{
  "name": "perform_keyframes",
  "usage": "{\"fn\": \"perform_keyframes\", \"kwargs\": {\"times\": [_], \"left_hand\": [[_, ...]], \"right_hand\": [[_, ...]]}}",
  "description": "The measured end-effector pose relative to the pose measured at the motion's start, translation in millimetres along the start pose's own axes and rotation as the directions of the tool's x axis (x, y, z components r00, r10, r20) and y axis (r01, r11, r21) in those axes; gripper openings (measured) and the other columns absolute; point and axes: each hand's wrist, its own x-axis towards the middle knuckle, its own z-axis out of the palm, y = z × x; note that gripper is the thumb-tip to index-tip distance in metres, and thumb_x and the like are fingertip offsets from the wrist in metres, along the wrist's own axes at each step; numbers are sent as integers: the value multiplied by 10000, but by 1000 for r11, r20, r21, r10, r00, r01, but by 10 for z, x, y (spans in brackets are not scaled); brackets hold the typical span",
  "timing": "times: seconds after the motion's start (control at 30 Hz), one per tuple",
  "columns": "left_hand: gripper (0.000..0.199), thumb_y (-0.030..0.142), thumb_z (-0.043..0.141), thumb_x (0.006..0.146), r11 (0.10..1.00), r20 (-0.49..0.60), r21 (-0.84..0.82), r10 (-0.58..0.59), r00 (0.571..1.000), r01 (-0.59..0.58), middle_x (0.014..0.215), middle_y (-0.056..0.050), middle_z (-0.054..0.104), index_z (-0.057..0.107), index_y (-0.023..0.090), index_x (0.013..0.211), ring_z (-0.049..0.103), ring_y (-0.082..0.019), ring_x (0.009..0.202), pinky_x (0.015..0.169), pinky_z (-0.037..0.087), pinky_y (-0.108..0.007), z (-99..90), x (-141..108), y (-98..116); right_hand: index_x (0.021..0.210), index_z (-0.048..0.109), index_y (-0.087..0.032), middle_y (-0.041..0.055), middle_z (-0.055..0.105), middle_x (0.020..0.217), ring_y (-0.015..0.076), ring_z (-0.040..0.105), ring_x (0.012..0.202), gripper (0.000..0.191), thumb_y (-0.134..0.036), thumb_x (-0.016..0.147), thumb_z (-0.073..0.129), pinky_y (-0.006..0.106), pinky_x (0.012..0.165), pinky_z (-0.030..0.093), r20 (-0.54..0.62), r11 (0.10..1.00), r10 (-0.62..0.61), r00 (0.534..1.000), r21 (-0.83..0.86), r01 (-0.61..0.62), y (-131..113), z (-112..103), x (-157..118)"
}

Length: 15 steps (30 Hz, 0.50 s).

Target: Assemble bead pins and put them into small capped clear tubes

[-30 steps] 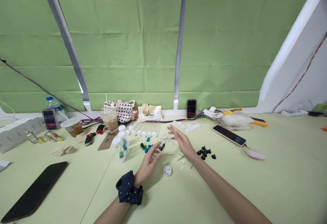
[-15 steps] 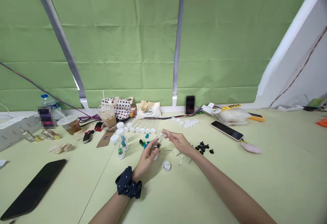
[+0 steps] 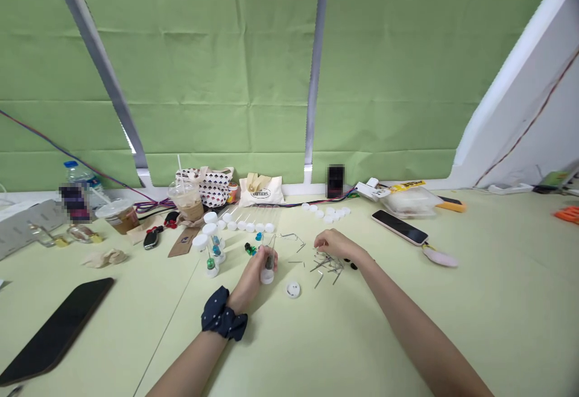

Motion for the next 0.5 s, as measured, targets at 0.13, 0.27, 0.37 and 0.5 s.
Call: {"fn": "perform_keyframes", "kwargs": {"times": [0.13,0.27,0.37,0.5], "left_hand": [[404,503,364,874,1000,-2,-5,-7,1000,7,839,-58,574,534,176,1042,509,-150,707,611,358,-264,16,5,-32],[422,496,296,889,999,16,-27,20,1000,-20,772,-51,573,526,173,1036,508,-161,699,647,368,-285,-1,15,-54],[460,514,252,886,999,22,-30,35,999,-34,715,-47,559,546,162,925,496,-164,668,654,369,-294,-26,16,-81],[444,528,301,868,997,-13,52,55,998,-54,668,-33,538,552,167,800,465,-150,619,605,348,-274,-29,-3,-78]], "right_hand": [[831,690,-164,64,682,834,154,618,696,165,-179,730,560,229,643,442,8,1000,-24,1000,15,24,-10,98,29],[871,685,-192,44,681,856,147,619,736,174,-218,769,547,218,660,438,-10,999,-34,999,-4,34,-26,151,54],[909,671,-210,38,666,921,157,611,845,174,-226,787,548,216,714,429,-114,991,105,988,-74,-114,69,122,137],[1114,563,-176,112,578,1086,214,560,999,293,-210,829,503,279,802,410,-280,936,284,917,-124,-328,274,26,385]]}}
